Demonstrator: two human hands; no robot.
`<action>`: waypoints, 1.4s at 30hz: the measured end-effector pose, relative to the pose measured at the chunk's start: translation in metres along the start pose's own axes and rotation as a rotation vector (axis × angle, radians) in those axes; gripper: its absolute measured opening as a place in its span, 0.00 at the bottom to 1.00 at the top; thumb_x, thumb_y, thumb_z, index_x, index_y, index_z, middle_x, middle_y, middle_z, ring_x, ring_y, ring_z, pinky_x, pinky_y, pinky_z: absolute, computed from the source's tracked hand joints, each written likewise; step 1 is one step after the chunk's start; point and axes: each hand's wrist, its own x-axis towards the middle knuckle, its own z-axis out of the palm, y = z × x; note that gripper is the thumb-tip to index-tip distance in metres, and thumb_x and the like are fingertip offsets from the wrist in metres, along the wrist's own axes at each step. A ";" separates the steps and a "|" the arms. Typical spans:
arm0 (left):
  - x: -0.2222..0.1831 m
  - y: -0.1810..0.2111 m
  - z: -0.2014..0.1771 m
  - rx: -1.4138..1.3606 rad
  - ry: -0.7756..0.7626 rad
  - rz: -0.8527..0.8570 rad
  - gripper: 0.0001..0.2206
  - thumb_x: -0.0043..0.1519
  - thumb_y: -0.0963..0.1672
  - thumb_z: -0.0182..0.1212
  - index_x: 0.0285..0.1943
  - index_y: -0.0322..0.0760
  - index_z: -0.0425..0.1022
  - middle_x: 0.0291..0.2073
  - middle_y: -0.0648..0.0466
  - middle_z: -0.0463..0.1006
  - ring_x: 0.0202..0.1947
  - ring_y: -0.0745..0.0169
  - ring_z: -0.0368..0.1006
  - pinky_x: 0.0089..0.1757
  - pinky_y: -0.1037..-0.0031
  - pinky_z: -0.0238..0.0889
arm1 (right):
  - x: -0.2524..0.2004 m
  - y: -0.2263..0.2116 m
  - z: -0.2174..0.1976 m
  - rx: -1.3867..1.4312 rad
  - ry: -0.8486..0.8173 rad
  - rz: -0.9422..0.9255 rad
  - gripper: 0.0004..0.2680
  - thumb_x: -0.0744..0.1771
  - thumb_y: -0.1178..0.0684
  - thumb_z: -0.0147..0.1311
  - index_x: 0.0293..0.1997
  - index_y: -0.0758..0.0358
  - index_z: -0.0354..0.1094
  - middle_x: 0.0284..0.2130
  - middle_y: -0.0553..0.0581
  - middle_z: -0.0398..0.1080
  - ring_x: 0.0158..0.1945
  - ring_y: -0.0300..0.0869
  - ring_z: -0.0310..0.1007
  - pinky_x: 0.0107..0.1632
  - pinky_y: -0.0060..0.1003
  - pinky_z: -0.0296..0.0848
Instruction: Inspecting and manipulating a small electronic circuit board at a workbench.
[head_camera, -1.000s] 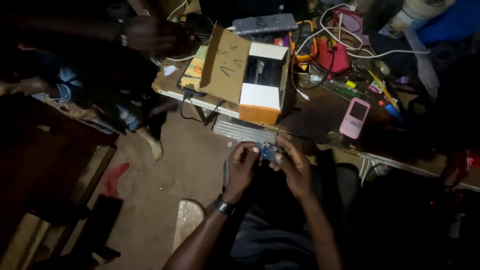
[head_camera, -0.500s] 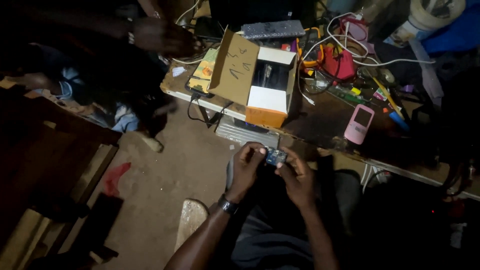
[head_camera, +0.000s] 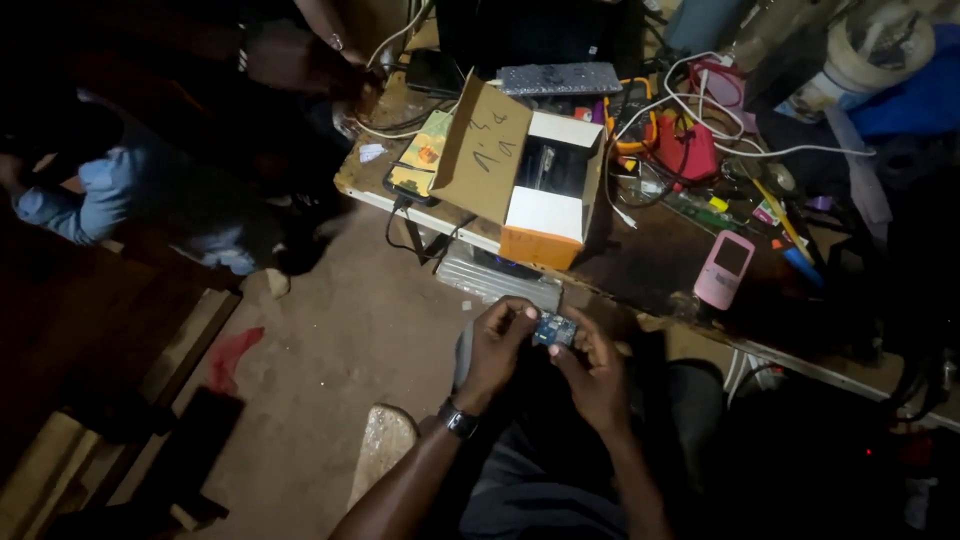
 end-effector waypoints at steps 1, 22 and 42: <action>0.001 -0.002 -0.001 -0.049 -0.001 -0.043 0.06 0.66 0.41 0.68 0.45 0.30 0.82 0.28 0.55 0.71 0.33 0.66 0.69 0.34 0.73 0.68 | 0.000 -0.002 0.000 -0.019 0.000 -0.013 0.23 0.66 0.60 0.63 0.72 0.66 0.65 0.38 0.62 0.70 0.41 0.47 0.80 0.44 0.47 0.86; 0.007 -0.016 -0.012 -0.035 -0.110 -0.111 0.08 0.66 0.44 0.66 0.48 0.37 0.85 0.42 0.52 0.84 0.35 0.67 0.75 0.32 0.77 0.68 | 0.000 0.013 -0.002 -0.106 0.012 0.053 0.25 0.63 0.57 0.65 0.70 0.59 0.68 0.47 0.57 0.83 0.47 0.38 0.81 0.52 0.33 0.78; 0.015 -0.034 -0.019 -0.418 -0.122 -0.309 0.07 0.66 0.41 0.66 0.49 0.33 0.82 0.44 0.49 0.81 0.36 0.62 0.75 0.29 0.80 0.71 | -0.001 -0.041 0.002 -0.152 0.015 0.258 0.26 0.64 0.52 0.63 0.73 0.54 0.65 0.53 0.59 0.81 0.53 0.45 0.81 0.54 0.40 0.80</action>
